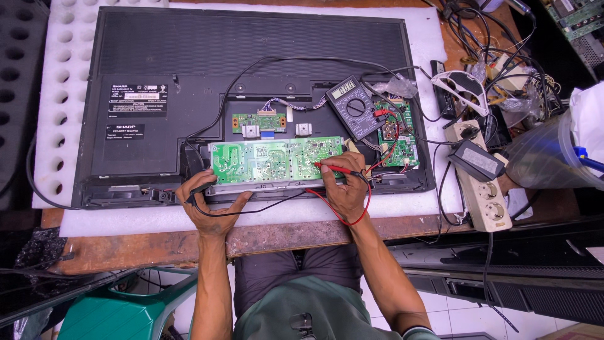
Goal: The person uses a multimeter to measure voltages at various points on the exposed circuit boards of a disassembled television. They move the probes across different components and connectors, then lift the main board assembly from the chassis.
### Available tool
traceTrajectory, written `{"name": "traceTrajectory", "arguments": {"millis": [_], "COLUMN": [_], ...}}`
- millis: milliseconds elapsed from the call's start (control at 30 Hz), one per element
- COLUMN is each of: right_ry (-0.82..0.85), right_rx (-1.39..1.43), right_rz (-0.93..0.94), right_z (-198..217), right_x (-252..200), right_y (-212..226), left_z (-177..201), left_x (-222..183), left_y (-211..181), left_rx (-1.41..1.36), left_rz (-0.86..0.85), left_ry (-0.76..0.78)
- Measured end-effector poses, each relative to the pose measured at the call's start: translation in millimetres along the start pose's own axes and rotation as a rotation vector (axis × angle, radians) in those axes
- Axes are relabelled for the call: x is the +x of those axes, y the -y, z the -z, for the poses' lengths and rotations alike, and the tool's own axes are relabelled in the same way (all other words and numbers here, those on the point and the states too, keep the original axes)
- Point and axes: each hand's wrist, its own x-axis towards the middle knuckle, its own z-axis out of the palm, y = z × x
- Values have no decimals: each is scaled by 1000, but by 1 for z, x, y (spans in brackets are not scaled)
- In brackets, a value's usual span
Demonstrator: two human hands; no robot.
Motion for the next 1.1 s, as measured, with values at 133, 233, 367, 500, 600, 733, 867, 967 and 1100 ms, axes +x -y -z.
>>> {"name": "traceTrajectory", "arguments": {"millis": [133,233,367,500,600,733,867,967,1100], "right_ry": [-12,-31,-30,-72,-75,-27,62,118,147], "right_rx": [-5,3,-34,-113,-145,-245,-392,-462,-576], "right_rz": [5,15,82,98,80,103,144,169,198], "right_z": [5,8,18,35,45,51,50,50,51], "right_x": [7,10,20,45,68,79,84,89,94], "right_y": [6,1,-6,-23,-19,-28,-55,-66,-78], "left_z": [1,-1,2,4,3,2,3,4,3], "left_x": [1,1,-3,3,0,1,0,0,1], "left_y": [0,-1,0,-7,-3,-4,-4,-5,-5], "left_rx": [27,6,-3,-21,-12,-25,-16,-18,-26], "left_rz": [-47,-12,-6,3,-6,4,3,2,6], "left_ry": [-8,0,0,1,3,-3,-1,3,15]}}
